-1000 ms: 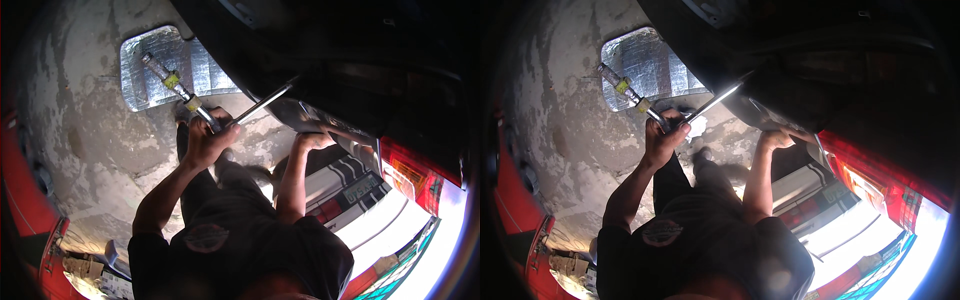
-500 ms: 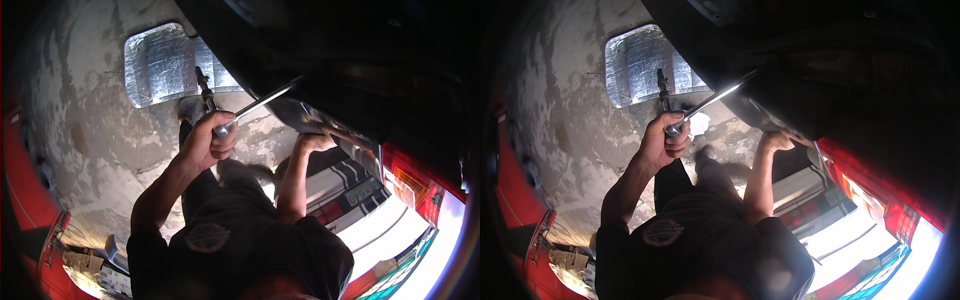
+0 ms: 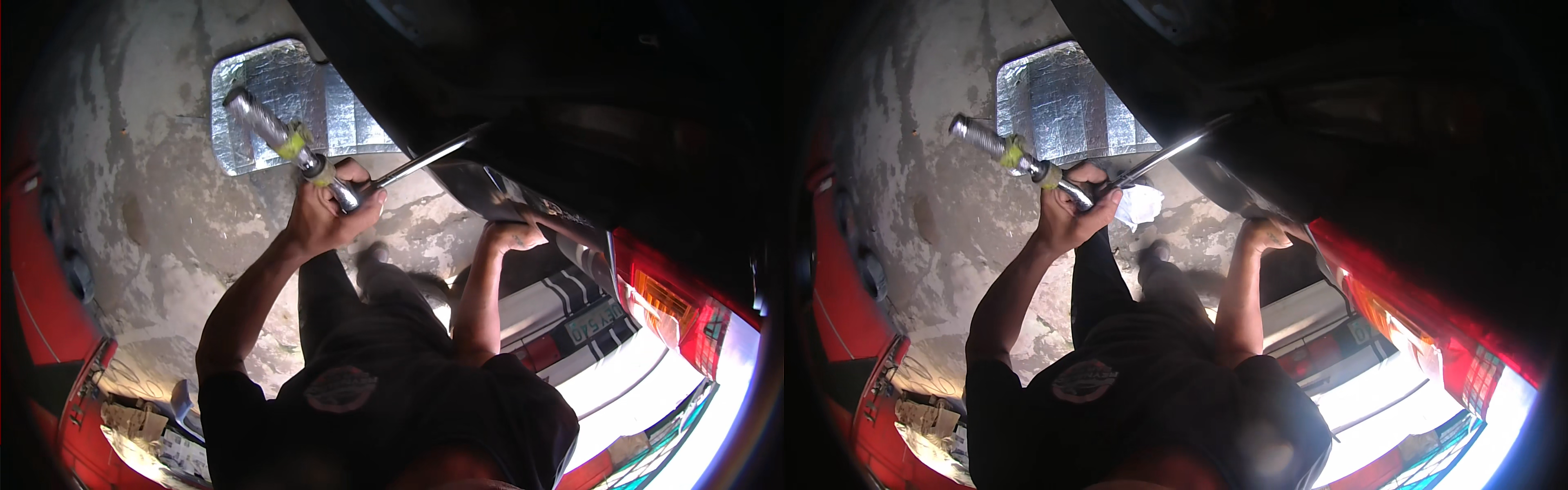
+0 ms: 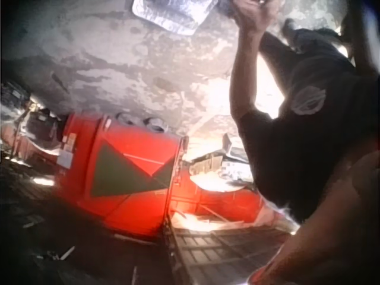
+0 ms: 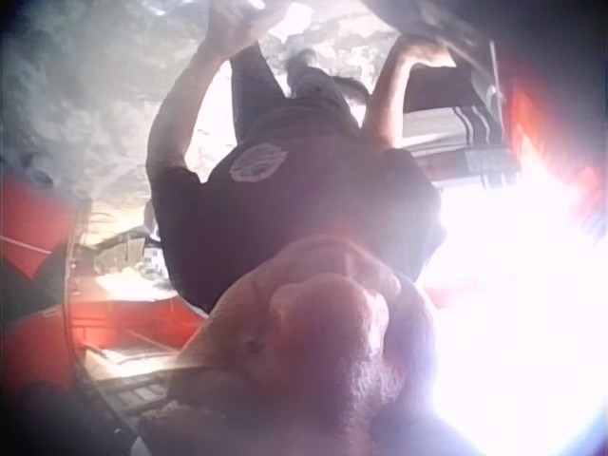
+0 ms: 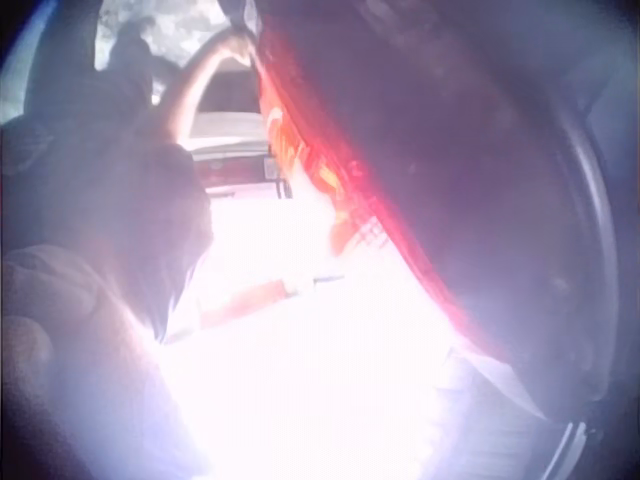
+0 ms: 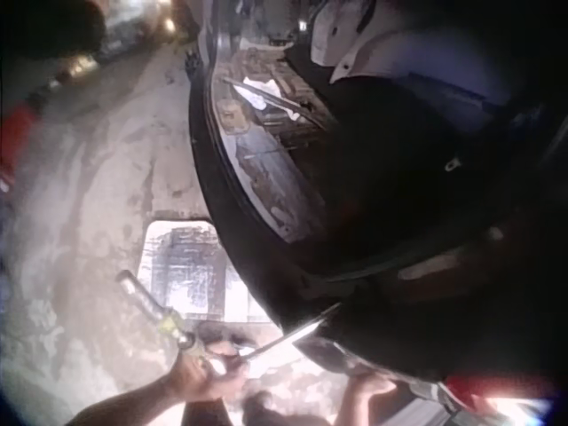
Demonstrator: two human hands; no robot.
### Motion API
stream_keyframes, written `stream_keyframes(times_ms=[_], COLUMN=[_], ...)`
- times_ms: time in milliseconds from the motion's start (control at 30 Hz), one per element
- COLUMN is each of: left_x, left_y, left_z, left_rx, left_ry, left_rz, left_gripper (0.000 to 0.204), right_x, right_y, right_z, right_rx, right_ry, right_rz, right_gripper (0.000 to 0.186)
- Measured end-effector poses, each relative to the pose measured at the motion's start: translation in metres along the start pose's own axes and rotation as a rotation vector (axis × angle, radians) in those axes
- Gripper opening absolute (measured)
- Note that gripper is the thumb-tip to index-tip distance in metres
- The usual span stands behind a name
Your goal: The person uses a socket wrench to unscrew a bolt from the rear taillight assembly of a vehicle. They handle the tool with both hands to apply leverage and remove the hardware while also manipulating the adjacent car paneling by hand.
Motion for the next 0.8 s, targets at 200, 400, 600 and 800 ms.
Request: stream_keyframes(times_ms=[200,400,600,800], left_x=[-0.014,-0.01,0.013,0.014], left_y=[0.014,0.011,0.009,-0.005], left_z=[-0.035,-0.029,-0.005,-0.003], left_rx=[-0.717,-0.721,-0.076,0.377], left_ry=[-0.559,-0.53,-0.109,0.097], left_rz=[-0.107,-0.136,-0.08,-0.08], left_gripper=[0.028,0.025,0.02,0.016], right_x=[0.001,-0.002,0.0,0.011], right_y=[0.0,0.001,-0.001,-0.027], right_z=[-0.001,0.001,0.009,0.02], right_rx=[0.007,0.064,0.227,1.898], right_ry=[0.011,0.09,0.169,0.821], right_rz=[-0.018,-0.028,-0.026,-0.438], right_gripper=[0.027,0.027,0.032,0.023])
Point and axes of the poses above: each hand's wrist, its own x-axis away from the middle knuckle, its own y-axis out of the back of the hand, z = x × y, the point moved 5 cm from there along -x, towards the middle knuckle, and after that the axes turned 11 degrees about z, right-handed, at the moved point
